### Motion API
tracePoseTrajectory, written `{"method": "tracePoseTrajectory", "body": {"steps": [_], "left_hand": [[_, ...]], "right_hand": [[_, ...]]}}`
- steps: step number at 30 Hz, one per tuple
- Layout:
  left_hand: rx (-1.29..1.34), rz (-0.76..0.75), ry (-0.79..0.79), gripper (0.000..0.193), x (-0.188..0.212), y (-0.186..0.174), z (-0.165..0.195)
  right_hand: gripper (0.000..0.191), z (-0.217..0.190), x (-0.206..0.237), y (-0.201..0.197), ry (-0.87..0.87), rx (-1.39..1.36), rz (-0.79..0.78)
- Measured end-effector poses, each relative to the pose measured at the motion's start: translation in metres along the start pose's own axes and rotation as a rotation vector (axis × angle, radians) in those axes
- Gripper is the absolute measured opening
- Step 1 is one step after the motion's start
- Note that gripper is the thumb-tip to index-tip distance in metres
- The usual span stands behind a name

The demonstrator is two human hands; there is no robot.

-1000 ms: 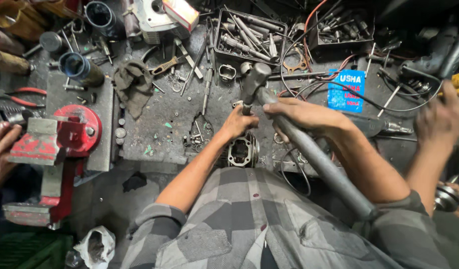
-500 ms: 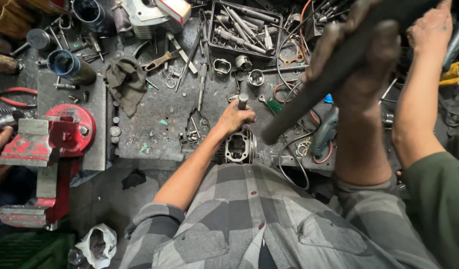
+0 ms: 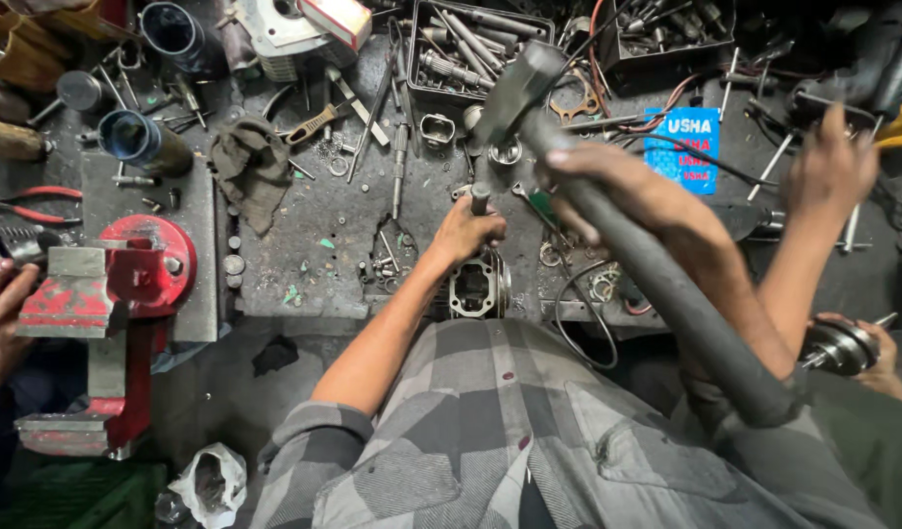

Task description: The person works at a cluttered repair bench fitting parts into a small engine casing. They handle a metal component, work on it with a file, then hammer a part into the engine casing, before walking across the workshop carrying small parts.

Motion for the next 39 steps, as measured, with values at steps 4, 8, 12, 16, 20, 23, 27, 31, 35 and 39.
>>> {"method": "tracePoseTrajectory", "body": {"steps": [4,8,12,16,20,23,27,31,35,39], "left_hand": [[-0.13,-0.034,0.045,0.023,0.003,0.0,0.012],[-0.127,-0.023,0.004,0.023,0.003,-0.002,0.013],[-0.115,-0.044,0.039,0.022,-0.002,0.001,0.007],[0.094,-0.003,-0.067,0.012,-0.005,0.003,-0.013],[0.112,-0.043,0.048,0.016,-0.005,0.003,-0.007],[-0.05,0.006,0.066,0.019,-0.005,-0.001,-0.005],[-0.107,0.017,0.044,0.023,-0.004,-0.002,-0.003],[-0.153,0.04,0.04,0.025,-0.005,-0.004,-0.006],[-0.159,0.026,0.027,0.026,-0.006,-0.003,-0.014],[-0.498,0.129,0.378,0.028,0.0,-0.003,0.007]], "right_hand": [[0.051,-0.055,0.015,-0.008,-0.313,-0.036,0.097],[0.055,-0.087,-0.002,-0.007,-0.757,-0.091,-0.102],[0.069,-0.063,-0.012,0.016,-0.788,0.299,-0.305],[0.034,0.048,-0.041,0.009,0.478,0.111,-0.066],[0.041,0.046,-0.038,0.005,0.409,-0.041,-0.098],[0.04,0.023,-0.024,-0.009,0.199,0.009,-0.065],[0.048,-0.036,-0.009,-0.024,-0.388,-0.045,-0.119],[0.053,-0.071,-0.012,-0.031,-0.897,-0.206,-0.2],[0.046,-0.036,-0.035,-0.027,-0.61,0.135,-0.029],[0.041,0.06,-0.046,-0.027,0.335,0.317,0.042]]}}
Point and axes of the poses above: each hand's wrist, its own x-axis away from the middle knuckle, its own y-axis out of the palm, z = x × y, the point moved 7 cm from there along -x, towards the middle knuckle, and after that the axes turned 10 degrees about -x, right-handed, at the moved point
